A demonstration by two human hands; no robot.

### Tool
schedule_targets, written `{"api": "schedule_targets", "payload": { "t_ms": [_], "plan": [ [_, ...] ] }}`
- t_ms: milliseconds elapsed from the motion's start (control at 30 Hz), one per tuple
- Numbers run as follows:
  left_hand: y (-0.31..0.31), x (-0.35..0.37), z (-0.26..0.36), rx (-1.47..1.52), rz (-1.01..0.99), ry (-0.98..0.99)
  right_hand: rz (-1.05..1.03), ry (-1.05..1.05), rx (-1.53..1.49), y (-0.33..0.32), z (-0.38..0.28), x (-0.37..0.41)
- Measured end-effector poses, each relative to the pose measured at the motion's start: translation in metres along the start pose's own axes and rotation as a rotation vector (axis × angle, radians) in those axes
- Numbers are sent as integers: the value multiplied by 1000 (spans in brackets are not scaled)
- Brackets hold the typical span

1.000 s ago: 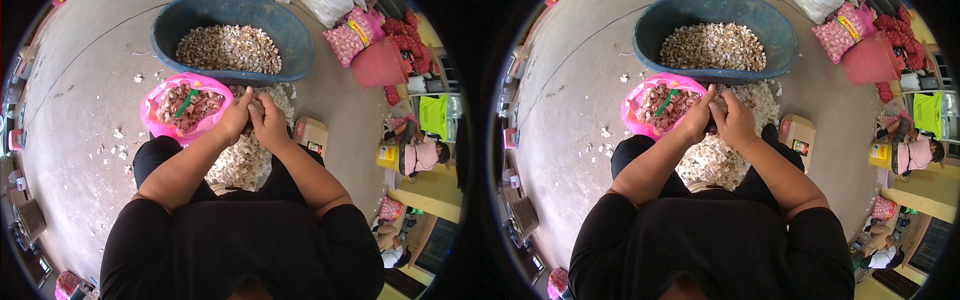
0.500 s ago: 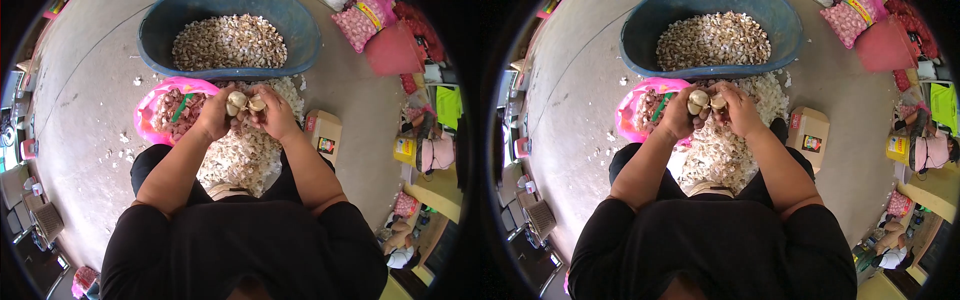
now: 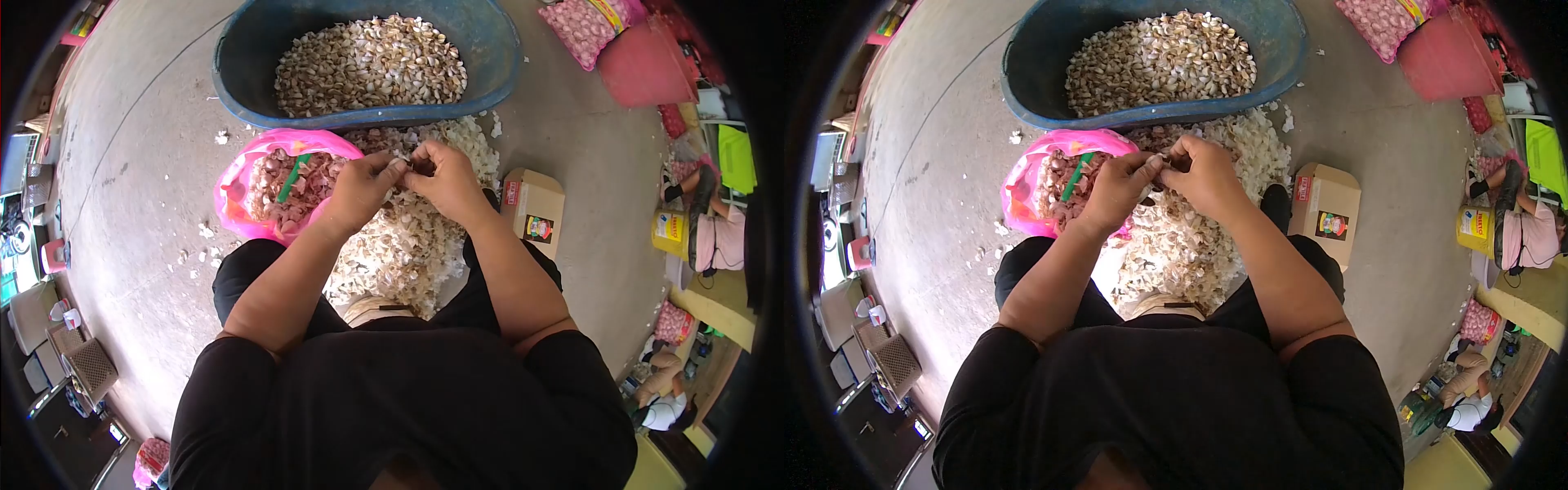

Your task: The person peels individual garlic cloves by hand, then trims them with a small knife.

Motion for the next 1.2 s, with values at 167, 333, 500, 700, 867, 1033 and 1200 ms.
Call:
{"api": "schedule_targets", "payload": {
  "t_ms": [167, 333, 500, 700, 867, 1033, 1200],
  "plan": [
    [2, -1, -11, -69, 246, 157, 19, 13, -77, 17, 5, 3],
    [-9, -4, -3, 14, 115, 64, -102, 101, -324, 14, -2, 2],
    [-11, -4, -6, -130, 46, 129, -80, -109, 130, 6, -14, 6],
    [-6, -1, -4, 439, -3, -132, -141, 274, -573, 4, -6, 2],
    [-4, 0, -3, 275, 43, -114, -42, 473, -911, 5, 7, -1],
    [4, 4, -3, -423, 351, 384, -72, 652, -993, 25, 15, 6],
    [2, 8, -4, -623, 533, 511, -57, 744, -1126, 42, 36, 5]
  ]
}}
Point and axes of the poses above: each hand's wrist, its own x-axis away from the middle knuckle, its own y-axis out of the palm, z = x × y, the point moved 2 cm from there along -x, towards the middle knuckle, and after that the axes turned 8 degrees about -x, right-handed, at the moved point
